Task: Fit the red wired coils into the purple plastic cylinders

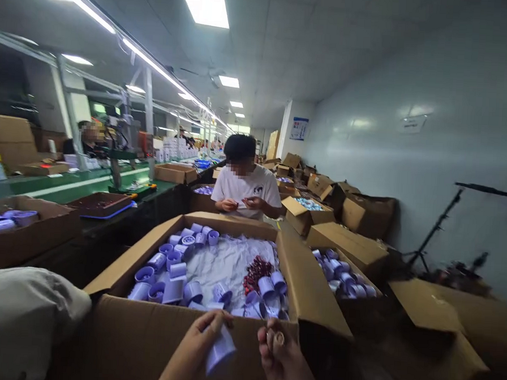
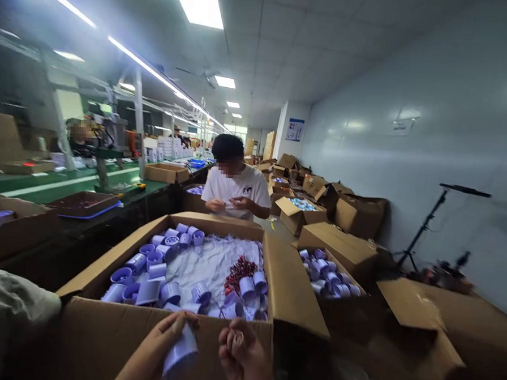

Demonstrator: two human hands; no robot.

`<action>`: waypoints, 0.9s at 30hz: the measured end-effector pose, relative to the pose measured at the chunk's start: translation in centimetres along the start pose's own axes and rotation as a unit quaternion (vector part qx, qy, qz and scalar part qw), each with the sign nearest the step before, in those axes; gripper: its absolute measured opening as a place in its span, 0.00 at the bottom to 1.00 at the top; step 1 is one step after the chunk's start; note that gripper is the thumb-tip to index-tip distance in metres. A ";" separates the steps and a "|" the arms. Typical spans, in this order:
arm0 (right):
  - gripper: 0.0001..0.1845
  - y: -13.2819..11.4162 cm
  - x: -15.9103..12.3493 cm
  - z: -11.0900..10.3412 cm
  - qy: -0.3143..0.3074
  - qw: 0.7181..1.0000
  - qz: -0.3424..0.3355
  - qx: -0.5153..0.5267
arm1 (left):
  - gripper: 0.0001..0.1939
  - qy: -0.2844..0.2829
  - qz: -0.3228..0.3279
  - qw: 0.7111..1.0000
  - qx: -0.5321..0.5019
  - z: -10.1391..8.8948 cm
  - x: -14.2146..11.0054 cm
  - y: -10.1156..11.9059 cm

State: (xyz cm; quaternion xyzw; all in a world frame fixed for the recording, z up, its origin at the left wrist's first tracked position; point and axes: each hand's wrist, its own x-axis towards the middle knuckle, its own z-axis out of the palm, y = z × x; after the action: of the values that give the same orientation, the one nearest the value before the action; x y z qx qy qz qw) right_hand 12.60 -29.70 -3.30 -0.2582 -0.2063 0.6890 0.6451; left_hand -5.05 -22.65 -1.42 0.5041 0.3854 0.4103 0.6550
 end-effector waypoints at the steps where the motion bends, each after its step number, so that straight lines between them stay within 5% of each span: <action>1: 0.19 -0.2 -0.5 0.8 0.011 1.000 -0.004 0.027 | 0.34 -0.010 -0.013 1.000 -0.025 -0.1 -0.1 0.0; 6: 0.17 -0.7 -1.5 2.7 0.060 0.996 -0.020 0.063 | 0.34 -0.039 -0.093 0.987 -0.124 -0.3 -1.2 -1.5; 12: 0.19 -0.9 -1.2 2.1 0.057 0.998 -0.005 0.040 | 0.37 -0.015 -0.034 0.996 -0.079 0.0 -2.0 -3.6; 19: 0.20 -0.6 -0.8 1.1 0.027 0.999 -0.018 -0.016 | 0.33 -0.119 -0.031 0.986 -0.114 0.4 -2.8 -3.8; 23: 0.14 -0.4 -0.7 0.7 0.018 0.998 -0.013 -0.054 | 0.35 -0.109 0.008 0.991 -0.074 0.5 -3.4 -3.7; 27: 0.15 -0.5 -0.7 0.7 -0.005 0.996 -0.018 -0.089 | 0.38 -0.033 0.030 0.999 -0.019 0.8 -3.3 -3.8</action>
State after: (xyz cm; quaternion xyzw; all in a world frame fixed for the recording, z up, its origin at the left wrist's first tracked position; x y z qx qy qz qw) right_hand 12.59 -30.34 -2.33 -0.3078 -0.2745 0.6574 0.6307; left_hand -4.99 -26.58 -4.69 0.5160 0.3402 0.4206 0.6642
